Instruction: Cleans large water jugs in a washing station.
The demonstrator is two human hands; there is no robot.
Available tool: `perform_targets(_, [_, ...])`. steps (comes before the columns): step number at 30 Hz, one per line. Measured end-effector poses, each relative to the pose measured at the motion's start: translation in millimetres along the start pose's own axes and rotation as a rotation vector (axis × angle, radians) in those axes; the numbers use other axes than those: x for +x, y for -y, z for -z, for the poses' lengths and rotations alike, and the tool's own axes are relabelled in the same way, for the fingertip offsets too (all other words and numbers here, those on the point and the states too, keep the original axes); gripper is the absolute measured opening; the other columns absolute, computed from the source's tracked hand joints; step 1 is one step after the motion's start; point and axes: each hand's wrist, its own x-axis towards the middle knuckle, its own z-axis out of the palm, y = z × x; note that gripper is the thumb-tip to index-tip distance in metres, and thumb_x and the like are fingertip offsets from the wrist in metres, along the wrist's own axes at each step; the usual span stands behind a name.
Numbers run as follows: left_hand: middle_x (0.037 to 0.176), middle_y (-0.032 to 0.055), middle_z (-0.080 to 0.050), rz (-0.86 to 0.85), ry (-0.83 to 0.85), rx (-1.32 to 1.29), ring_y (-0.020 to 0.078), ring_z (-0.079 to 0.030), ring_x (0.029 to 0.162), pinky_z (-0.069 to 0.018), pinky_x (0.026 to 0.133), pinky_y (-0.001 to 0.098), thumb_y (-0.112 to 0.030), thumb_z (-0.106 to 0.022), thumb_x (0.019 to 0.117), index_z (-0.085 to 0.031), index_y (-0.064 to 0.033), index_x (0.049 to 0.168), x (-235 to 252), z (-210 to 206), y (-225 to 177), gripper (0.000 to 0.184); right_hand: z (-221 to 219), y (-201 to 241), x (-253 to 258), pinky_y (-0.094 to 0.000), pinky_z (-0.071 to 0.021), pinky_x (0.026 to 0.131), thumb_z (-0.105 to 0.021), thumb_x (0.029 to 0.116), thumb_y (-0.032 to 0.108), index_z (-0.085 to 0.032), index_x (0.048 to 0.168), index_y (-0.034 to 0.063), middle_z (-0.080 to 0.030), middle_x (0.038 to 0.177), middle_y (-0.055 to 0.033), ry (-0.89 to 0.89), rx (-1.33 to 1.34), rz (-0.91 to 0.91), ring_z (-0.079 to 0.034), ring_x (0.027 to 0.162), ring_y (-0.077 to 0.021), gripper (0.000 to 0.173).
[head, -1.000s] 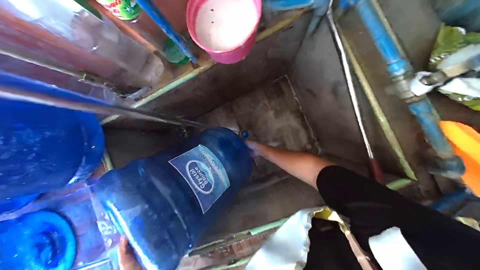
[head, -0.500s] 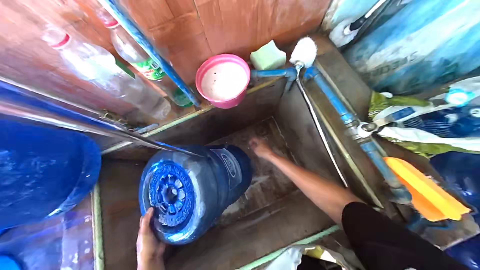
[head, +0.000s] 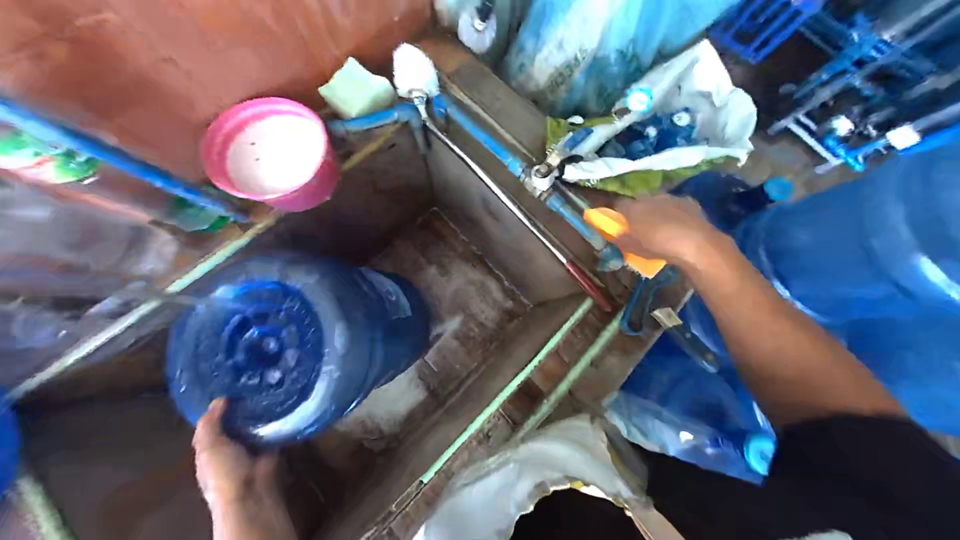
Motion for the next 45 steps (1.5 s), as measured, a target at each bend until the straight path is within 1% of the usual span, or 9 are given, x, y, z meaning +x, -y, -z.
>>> perform_targets(3, [0.113,0.0051,-0.062,0.062,-0.060,0.021,0.0089,-0.065,0.096,-0.0577,0.083,0.0322,-0.023,-0.040,0.1084,-0.042,-0.0048,0.140,3.6,-4.2,-2.0,0.037,-41.0,-32.1,-6.0,-0.0754,-0.0445,0.093,-0.058,0.1038,0.016,-0.054,0.142,-0.0002,-0.059,0.132,-0.0352,-0.043,0.098,-0.116,-0.058,0.119,-0.0574,0.041])
perform_targets(8, [0.129,0.0190,-0.058,0.116,-0.093,0.043,0.0199,-0.065,0.105,-0.0573,0.086,0.0384,-0.028,-0.052,0.1062,-0.027,-0.0033,0.154,-2.0,-8.2,1.1,0.059,11.1,33.0,-62.5,-0.0764,-0.0417,0.093,-0.048,0.1091,0.019,-0.054,0.142,-0.0052,-0.062,0.121,-0.0408,-0.326,0.098,-0.011,-0.059,0.114,-0.0613,0.041])
perform_targets(14, [0.132,0.0226,-0.057,0.091,-0.077,-0.018,0.0236,-0.065,0.110,-0.0559,0.092,0.0402,-0.026,-0.059,0.1034,-0.029,-0.0038,0.155,-4.8,-22.8,6.9,0.064,84.8,199.4,-21.8,-0.0705,-0.0458,0.095,-0.049,0.1074,0.013,-0.055,0.148,0.0084,-0.064,0.128,-0.0329,-0.527,0.158,0.630,-0.062,0.117,-0.0547,0.042])
perform_targets(18, [0.129,0.0221,-0.060,0.094,-0.067,-0.022,0.0229,-0.066,0.108,-0.0560,0.092,0.0398,-0.025,-0.060,0.1026,-0.031,-0.0031,0.154,1.2,-21.3,4.9,0.063,118.2,342.4,41.4,-0.0687,-0.0449,0.099,-0.044,0.1072,0.019,-0.058,0.145,0.0151,-0.064,0.132,-0.0259,-0.411,0.049,0.669,-0.060,0.125,-0.0478,0.040])
perform_targets(23, [0.125,0.0213,-0.062,0.151,-0.075,-0.030,0.0254,-0.066,0.106,-0.0550,0.092,0.0427,-0.024,-0.062,0.1013,-0.035,-0.0061,0.152,9.3,-8.8,-0.4,0.060,82.7,444.5,138.1,-0.0726,-0.0397,0.104,-0.066,0.0991,0.035,-0.058,0.136,-0.0071,-0.058,0.136,-0.0339,-0.246,0.047,0.645,-0.053,0.130,-0.0515,0.056])
perform_targets(29, [0.121,0.0188,-0.064,0.184,-0.076,0.005,0.0250,-0.066,0.103,-0.0546,0.090,0.0439,-0.033,-0.063,0.1015,-0.039,-0.0085,0.149,14.8,-6.3,-0.9,0.058,44.0,454.0,176.7,-0.0707,-0.0410,0.105,-0.074,0.0911,0.024,-0.046,0.148,-0.0026,-0.056,0.139,-0.0328,-0.232,0.218,0.605,-0.053,0.131,-0.0511,0.069])
perform_targets(36, [0.135,0.0244,-0.058,0.112,0.013,0.024,0.0339,-0.064,0.115,-0.0545,0.096,0.0527,-0.032,-0.079,0.0900,-0.024,-0.0084,0.158,9.0,-21.7,2.1,0.091,95.0,397.5,46.9,-0.0615,-0.0459,0.106,-0.077,0.0914,0.024,-0.049,0.150,0.0068,-0.061,0.137,-0.0242,-0.238,0.447,0.987,-0.060,0.126,-0.0398,0.068])
perform_targets(39, [0.133,0.0237,-0.058,0.048,0.070,0.090,0.0326,-0.064,0.115,-0.0552,0.095,0.0517,-0.021,-0.087,0.0800,-0.027,-0.0063,0.155,-3.8,-48.1,9.2,0.097,46.8,383.4,26.7,-0.0678,-0.0474,0.100,-0.077,0.0924,0.028,-0.044,0.155,0.0110,-0.063,0.133,-0.0273,-0.220,0.281,0.908,-0.062,0.120,-0.0465,0.073])
perform_targets(45, [0.155,0.0306,-0.036,-0.001,0.221,0.370,0.0449,-0.049,0.135,-0.0441,0.106,0.0634,-0.043,-0.089,0.0769,-0.021,-0.0048,0.159,4.1,-50.4,12.6,0.114,-14.7,375.7,-38.4,-0.0634,-0.0497,0.100,-0.072,0.0961,0.029,-0.037,0.161,0.0178,-0.067,0.129,-0.0250,-0.127,0.212,0.982,-0.066,0.116,-0.0439,0.074])
